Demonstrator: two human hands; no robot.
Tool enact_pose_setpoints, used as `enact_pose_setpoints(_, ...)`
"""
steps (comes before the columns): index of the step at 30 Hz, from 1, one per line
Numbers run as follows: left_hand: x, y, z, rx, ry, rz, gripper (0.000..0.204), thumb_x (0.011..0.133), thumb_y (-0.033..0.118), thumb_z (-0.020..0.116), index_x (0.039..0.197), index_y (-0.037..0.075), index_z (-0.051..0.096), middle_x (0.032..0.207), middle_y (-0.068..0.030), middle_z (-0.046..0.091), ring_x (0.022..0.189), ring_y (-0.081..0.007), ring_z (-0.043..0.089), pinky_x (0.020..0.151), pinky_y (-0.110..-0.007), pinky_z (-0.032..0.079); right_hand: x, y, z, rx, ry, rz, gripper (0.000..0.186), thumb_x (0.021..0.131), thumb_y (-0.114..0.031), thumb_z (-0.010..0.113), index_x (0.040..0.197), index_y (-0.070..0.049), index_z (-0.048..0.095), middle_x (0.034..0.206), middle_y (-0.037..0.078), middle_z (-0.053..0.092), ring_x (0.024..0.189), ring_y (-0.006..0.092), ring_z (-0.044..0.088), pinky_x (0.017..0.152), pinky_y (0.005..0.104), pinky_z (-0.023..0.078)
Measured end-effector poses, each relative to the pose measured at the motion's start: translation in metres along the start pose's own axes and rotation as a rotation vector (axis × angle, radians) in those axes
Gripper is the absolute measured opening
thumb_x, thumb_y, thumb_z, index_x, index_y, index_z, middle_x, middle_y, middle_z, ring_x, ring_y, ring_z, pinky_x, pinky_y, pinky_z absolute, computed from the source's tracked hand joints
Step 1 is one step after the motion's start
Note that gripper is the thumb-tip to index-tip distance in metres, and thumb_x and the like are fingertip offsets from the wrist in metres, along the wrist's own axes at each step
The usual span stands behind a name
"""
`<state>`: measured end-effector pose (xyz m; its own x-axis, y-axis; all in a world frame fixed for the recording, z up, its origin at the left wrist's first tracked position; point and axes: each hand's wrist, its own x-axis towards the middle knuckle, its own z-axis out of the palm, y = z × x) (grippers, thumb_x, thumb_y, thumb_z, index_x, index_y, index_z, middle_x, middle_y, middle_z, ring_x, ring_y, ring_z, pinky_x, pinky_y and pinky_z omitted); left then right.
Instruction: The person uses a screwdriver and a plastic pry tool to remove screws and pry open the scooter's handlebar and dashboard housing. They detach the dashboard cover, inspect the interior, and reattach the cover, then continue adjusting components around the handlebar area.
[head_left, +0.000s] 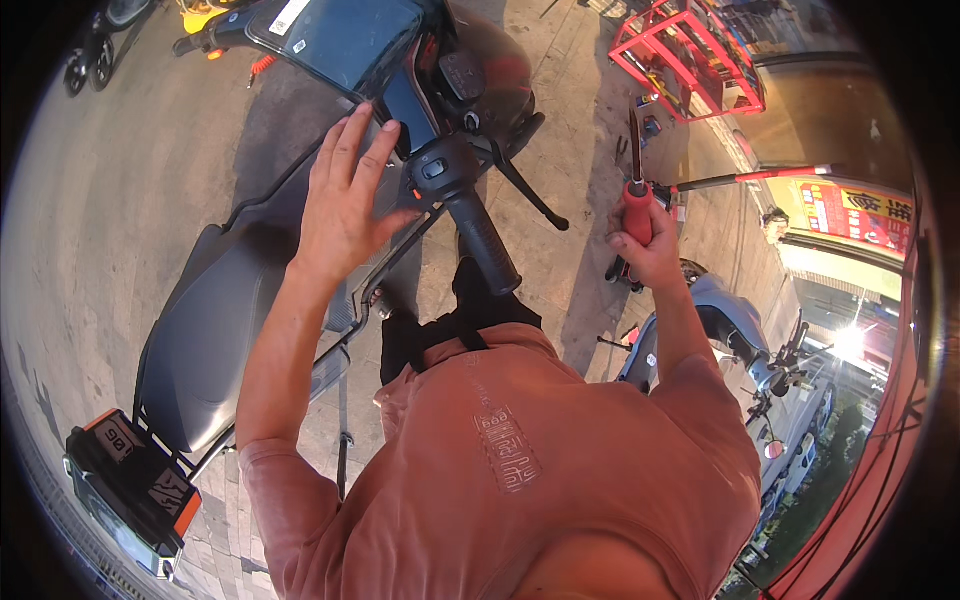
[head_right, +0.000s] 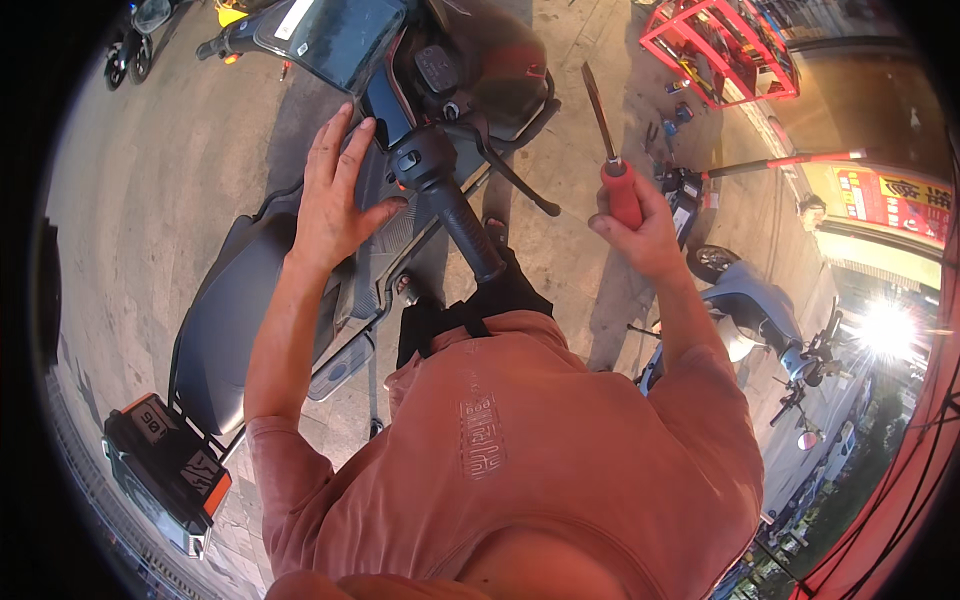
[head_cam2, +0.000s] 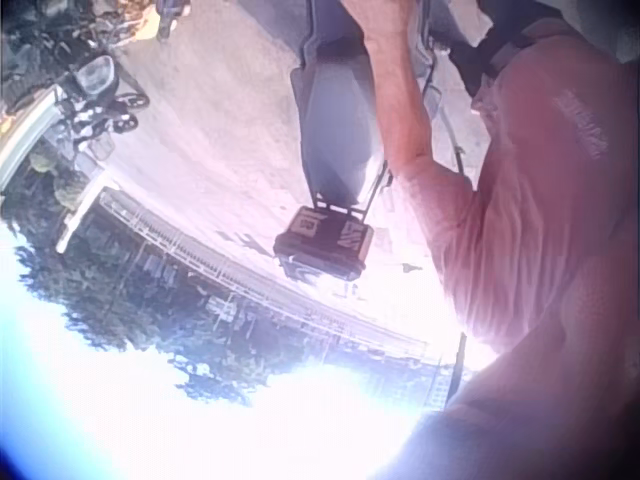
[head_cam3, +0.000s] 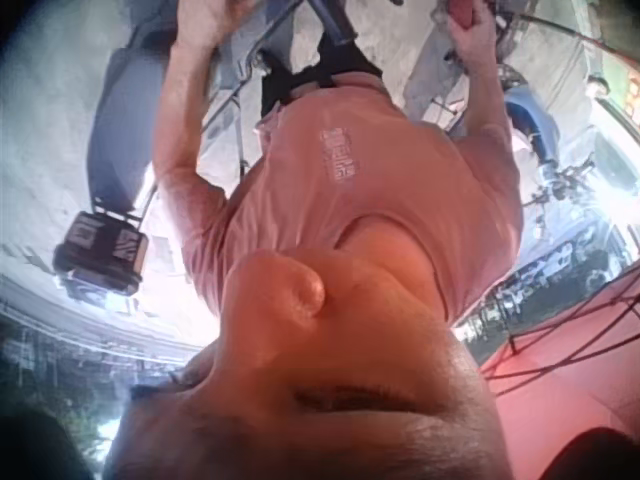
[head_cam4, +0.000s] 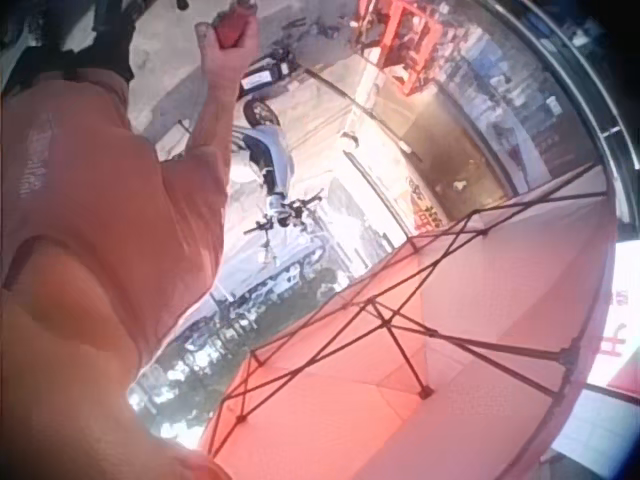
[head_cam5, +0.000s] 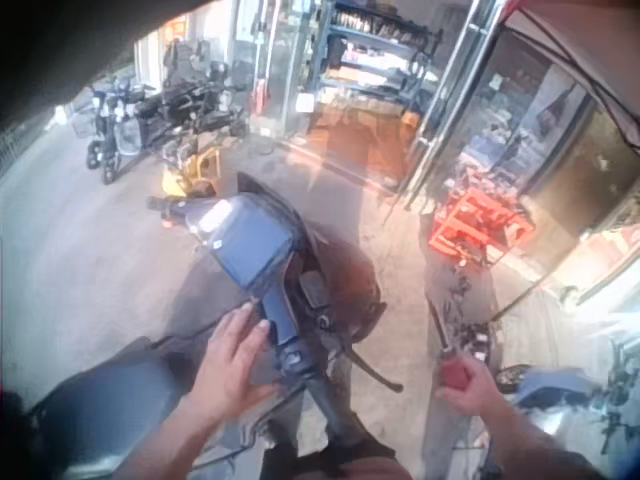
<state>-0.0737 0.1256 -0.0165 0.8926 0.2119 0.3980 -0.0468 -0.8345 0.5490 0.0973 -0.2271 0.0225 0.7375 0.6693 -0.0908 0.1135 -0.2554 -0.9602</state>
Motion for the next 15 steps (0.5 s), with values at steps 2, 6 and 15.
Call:
enact_pose_setpoints(2, 0.014, -0.011, 0.002, 0.051, 0.023, 0.172, 0.109, 0.049, 0.023, 0.093, 0.147, 0.011, 0.045, 0.155, -0.0147, 0.039, 0.138, -0.0414, 0.040, 0.113, -0.049, 0.036, -0.045, 0.024, 0.041, 0.145, 0.106, -0.011, 0.049, 0.079, -0.008, 0.080, 0.122, -0.004, 0.056, 0.103, 0.002, 0.057, 0.084, 0.0078, 0.054, 0.074, 0.0271, 0.048)
enact_pose_setpoints(6, 0.025, -0.021, 0.016, 0.028, 0.097, 0.319, 0.101, 0.057, 0.029, 0.091, 0.145, 0.007, 0.047, 0.153, -0.0156, 0.042, 0.138, -0.0413, 0.041, 0.113, -0.049, 0.036, -0.068, 0.041, 0.104, 0.384, 0.206, 0.042, 0.057, 0.074, -0.003, 0.085, 0.121, -0.004, 0.052, 0.114, 0.006, 0.059, 0.082, 0.0101, 0.057, 0.071, 0.0248, 0.051)
enact_pose_setpoints(15, 0.029, -0.019, 0.027, 0.053, 0.121, 0.340, 0.101, 0.062, 0.031, 0.090, 0.147, 0.003, 0.043, 0.153, -0.0203, 0.040, 0.137, -0.0443, 0.040, 0.113, -0.051, 0.035, -0.049, 0.021, 0.137, 0.366, 0.285, 0.024, 0.052, 0.079, 0.006, 0.077, 0.121, -0.002, 0.047, 0.112, 0.011, 0.062, 0.086, 0.0145, 0.067, 0.072, 0.0290, 0.056)
